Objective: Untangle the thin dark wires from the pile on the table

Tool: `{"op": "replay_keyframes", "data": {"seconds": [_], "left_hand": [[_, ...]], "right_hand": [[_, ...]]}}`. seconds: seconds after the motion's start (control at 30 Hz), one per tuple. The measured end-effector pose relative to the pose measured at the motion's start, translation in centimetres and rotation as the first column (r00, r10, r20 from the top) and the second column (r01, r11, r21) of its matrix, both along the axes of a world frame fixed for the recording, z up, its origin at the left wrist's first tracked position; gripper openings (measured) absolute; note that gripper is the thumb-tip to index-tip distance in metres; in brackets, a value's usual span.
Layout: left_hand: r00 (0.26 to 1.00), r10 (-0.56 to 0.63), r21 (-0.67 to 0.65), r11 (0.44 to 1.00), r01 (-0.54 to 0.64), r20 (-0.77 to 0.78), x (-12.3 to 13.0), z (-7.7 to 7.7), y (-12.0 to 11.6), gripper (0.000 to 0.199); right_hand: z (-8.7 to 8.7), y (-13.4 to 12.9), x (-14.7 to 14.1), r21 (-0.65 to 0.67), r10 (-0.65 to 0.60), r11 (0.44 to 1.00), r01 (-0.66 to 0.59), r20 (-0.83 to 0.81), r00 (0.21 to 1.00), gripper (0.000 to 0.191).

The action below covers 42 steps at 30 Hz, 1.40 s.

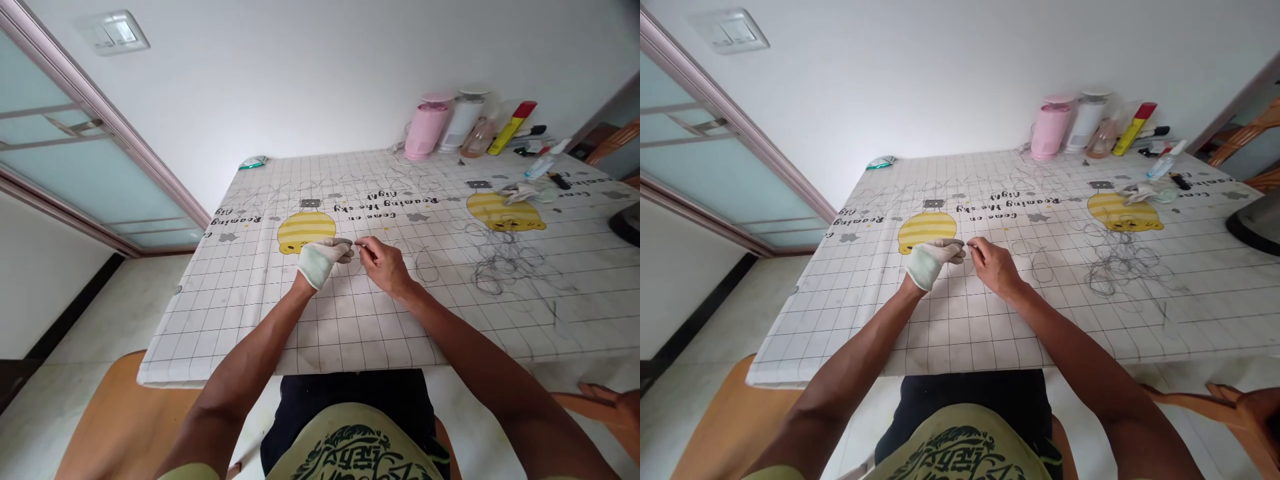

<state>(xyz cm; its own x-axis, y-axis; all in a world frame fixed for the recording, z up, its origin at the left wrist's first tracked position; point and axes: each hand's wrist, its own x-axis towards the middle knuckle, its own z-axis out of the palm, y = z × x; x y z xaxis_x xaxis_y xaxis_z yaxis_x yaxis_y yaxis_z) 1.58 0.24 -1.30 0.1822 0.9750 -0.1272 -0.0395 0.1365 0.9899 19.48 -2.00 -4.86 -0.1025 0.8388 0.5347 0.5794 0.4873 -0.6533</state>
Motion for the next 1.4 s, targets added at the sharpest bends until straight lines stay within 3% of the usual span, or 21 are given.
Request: {"op": "replay_keyframes", "data": {"seconds": [0.13,0.27,0.43,0.63,0.97,1.17,1.4], "left_hand": [[0.998,0.061,0.003,0.998,-0.06,-0.017,-0.4,0.1,0.3,0.015],[0.994,0.083,0.045,0.996,-0.08,-0.071,-0.7,0.7,0.0,0.018],[0.982,0.023,0.072,0.997,-0.009,-0.19,-0.9,0.5,0.1,0.021],[0.952,0.023,0.144,0.989,0.023,-0.307,-1.3,0.0,0.3,0.027],[0.857,-0.09,0.114,0.979,0.17,-0.507,-1.1,-0.3,0.3,0.048],[0.813,-0.121,0.195,0.941,0.277,-0.569,-1.5,0.0,0.3,0.043],[0.79,-0.171,0.153,0.936,0.316,-0.589,-3.1,1.2,1.0,0.041]], "right_hand": [[0.6,-0.2,-0.5,-0.15,0.042,0.986,-0.071,-0.187,0.981,0.02],[1.0,-0.2,-0.9,-0.234,-0.014,0.97,-0.063,-0.314,0.949,0.02],[1.1,-0.3,-1.0,-0.238,-0.104,0.971,0.032,-0.293,0.95,0.022],[1.1,-0.4,-0.9,-0.295,-0.066,0.955,-0.023,-0.285,0.956,0.019],[-0.1,0.3,-1.4,-0.095,-0.172,0.982,0.161,-0.124,0.977,0.014],[-0.5,0.5,-1.8,-0.006,-0.182,0.983,0.182,-0.072,0.981,0.015],[-0.2,0.5,-1.8,-0.037,-0.137,0.99,0.135,-0.08,0.987,0.013]]}}
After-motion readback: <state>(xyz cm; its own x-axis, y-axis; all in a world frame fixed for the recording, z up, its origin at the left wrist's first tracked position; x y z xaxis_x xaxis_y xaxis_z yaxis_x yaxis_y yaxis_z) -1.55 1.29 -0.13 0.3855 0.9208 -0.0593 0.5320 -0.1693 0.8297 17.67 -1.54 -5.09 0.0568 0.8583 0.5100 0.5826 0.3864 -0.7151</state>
